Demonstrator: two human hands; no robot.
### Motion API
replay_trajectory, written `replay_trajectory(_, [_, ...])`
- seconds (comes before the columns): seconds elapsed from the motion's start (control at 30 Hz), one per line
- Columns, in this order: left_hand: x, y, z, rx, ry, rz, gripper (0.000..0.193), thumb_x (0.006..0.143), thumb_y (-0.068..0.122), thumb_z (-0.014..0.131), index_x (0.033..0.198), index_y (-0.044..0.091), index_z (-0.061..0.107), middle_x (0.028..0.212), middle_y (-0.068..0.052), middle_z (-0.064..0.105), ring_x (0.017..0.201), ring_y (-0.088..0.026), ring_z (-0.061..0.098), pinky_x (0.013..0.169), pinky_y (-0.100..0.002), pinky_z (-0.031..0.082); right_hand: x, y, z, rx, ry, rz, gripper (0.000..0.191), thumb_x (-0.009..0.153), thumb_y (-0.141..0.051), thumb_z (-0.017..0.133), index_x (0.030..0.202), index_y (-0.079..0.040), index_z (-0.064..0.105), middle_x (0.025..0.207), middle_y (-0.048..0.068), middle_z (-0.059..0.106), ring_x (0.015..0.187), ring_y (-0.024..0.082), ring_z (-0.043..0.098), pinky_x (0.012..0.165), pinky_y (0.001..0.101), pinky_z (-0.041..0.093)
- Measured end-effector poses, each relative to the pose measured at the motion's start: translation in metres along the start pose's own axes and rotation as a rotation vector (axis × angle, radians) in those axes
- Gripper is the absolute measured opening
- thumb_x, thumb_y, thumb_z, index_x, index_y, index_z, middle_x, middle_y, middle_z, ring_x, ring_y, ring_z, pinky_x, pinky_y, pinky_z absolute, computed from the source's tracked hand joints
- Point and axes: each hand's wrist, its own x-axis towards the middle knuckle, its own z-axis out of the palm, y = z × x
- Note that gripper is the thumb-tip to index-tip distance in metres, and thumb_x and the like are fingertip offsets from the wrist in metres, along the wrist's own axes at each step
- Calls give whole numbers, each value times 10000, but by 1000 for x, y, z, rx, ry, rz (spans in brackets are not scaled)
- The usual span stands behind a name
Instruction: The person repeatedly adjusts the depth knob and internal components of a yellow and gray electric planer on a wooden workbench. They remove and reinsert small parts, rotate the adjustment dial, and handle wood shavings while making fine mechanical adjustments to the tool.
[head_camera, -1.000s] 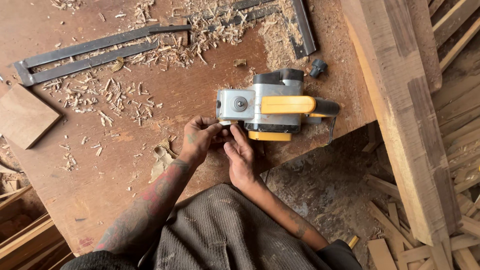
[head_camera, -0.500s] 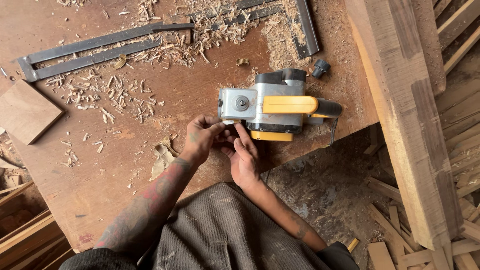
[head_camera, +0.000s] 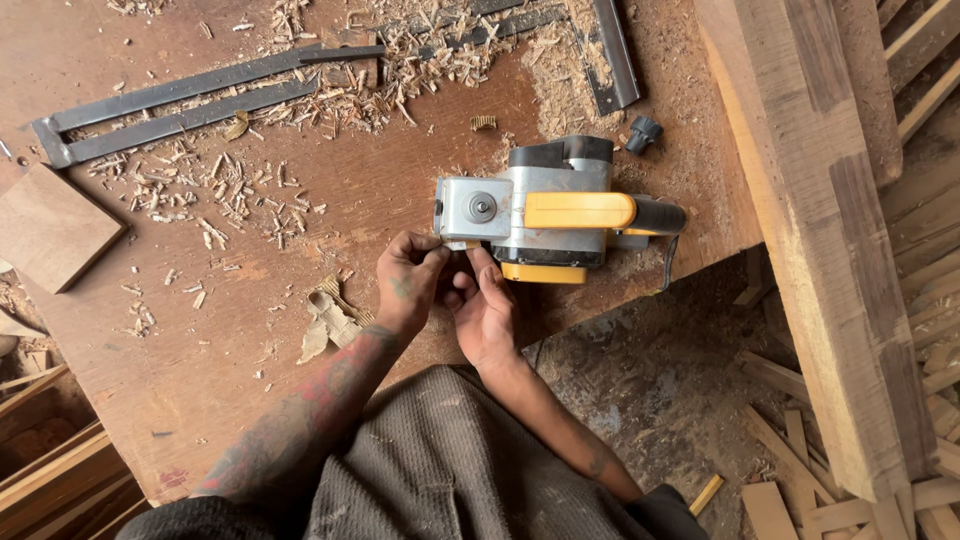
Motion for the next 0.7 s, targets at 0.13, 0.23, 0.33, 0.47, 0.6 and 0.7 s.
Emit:
replay_trajectory(0.13, [5, -3, 0, -78, -26, -24, 84, 924, 9, 689, 979, -1, 627, 874, -110, 739, 718, -147, 716, 613, -286, 619, 4, 3, -3, 118, -34, -4, 284, 1015, -252, 644, 1274, -156, 581, 1477, 5, 567, 846, 117, 584, 771, 310, 507])
replay_trajectory(0.23, [11, 0, 0, -42, -28, -99, 97, 918, -8, 701, 969, 10, 621, 857, -116, 739, 672, -156, 685, 577, -300, 594, 7, 8, -6, 177, -22, -14, 212, 1006, -270, 653, 1192, -183, 597, 1380, -14, 626, 838, 112, 591, 759, 300, 512])
replay_trajectory(0.33, [19, 4, -2, -33, -62, -254, 114, 908, -19, 687, 938, 40, 594, 820, -135, 736, 636, -191, 695, 551, -343, 606, 9, 12, -10, 209, -36, -11, 315, 998, -295, 659, 1277, -148, 648, 1170, 3, 646, 846, 108, 599, 765, 295, 519])
replay_trajectory(0.47, [24, 8, -3, -79, -143, -314, 110, 914, -27, 662, 931, 51, 585, 803, -143, 738, 647, -207, 725, 558, -366, 629, 11, 18, -13, 244, -76, -63, 279, 1005, -297, 689, 1233, -152, 617, 1046, -6, 651, 856, 112, 612, 750, 307, 525])
replay_trajectory(0.6, [21, 4, 0, -35, -78, -260, 135, 916, -31, 671, 944, 57, 572, 826, -133, 735, 653, -208, 714, 552, -367, 612, 6, 24, -16, 187, -118, -119, 292, 1027, -269, 670, 1259, -120, 575, 1096, 44, 666, 948, 165, 647, 800, 369, 546])
replay_trajectory(0.7, [17, -2, 5, 34, -25, -177, 125, 923, -14, 663, 942, 55, 561, 840, -127, 723, 648, -218, 703, 537, -379, 601, 2, 26, -18, 49, -158, -181, 396, 1019, -189, 631, 1387, -89, 524, 1209, 106, 646, 1064, 226, 662, 930, 427, 550])
